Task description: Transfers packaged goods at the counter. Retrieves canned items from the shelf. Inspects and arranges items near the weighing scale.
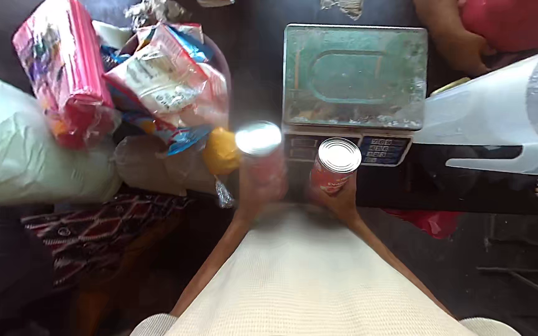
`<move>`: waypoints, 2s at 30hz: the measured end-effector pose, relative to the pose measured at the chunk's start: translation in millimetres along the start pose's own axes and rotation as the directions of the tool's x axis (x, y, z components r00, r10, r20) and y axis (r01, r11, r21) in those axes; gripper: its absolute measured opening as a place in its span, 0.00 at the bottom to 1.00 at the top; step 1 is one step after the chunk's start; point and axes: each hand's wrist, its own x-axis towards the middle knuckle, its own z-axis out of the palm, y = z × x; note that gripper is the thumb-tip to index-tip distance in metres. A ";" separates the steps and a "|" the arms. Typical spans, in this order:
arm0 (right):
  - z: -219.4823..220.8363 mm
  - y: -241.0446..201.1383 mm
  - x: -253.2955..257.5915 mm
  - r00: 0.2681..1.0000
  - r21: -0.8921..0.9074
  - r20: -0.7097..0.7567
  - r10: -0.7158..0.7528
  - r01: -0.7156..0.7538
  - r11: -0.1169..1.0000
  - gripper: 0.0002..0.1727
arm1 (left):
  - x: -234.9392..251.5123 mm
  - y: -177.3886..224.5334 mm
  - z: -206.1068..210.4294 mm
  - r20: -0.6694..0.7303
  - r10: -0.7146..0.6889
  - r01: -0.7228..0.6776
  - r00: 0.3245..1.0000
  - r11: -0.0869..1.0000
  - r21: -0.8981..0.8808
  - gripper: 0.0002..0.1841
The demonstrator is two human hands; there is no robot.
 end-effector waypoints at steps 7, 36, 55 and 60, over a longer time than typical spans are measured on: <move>37.8 26.6 -26.0 0.994 -0.006 -0.017 -0.105 0.105 0.994 0.56 | -16.6 -45.6 7.3 0.047 0.215 -0.218 0.976 0.973 0.080 0.51; 120.8 -50.1 45.0 0.967 -0.502 0.255 -0.001 0.133 0.854 0.43 | -62.9 -21.6 -74.2 -0.052 0.105 -0.084 0.993 0.946 0.313 0.47; 183.5 -37.8 152.3 0.986 -0.081 0.132 0.102 -0.092 0.992 0.49 | -14.6 -36.9 -23.4 -0.070 0.108 -0.102 0.992 0.991 0.092 0.47; 182.9 -45.9 188.2 0.989 -0.025 0.136 0.058 -0.055 0.998 0.49 | -9.5 -31.3 -13.3 -0.077 0.059 -0.059 0.995 0.998 -0.002 0.47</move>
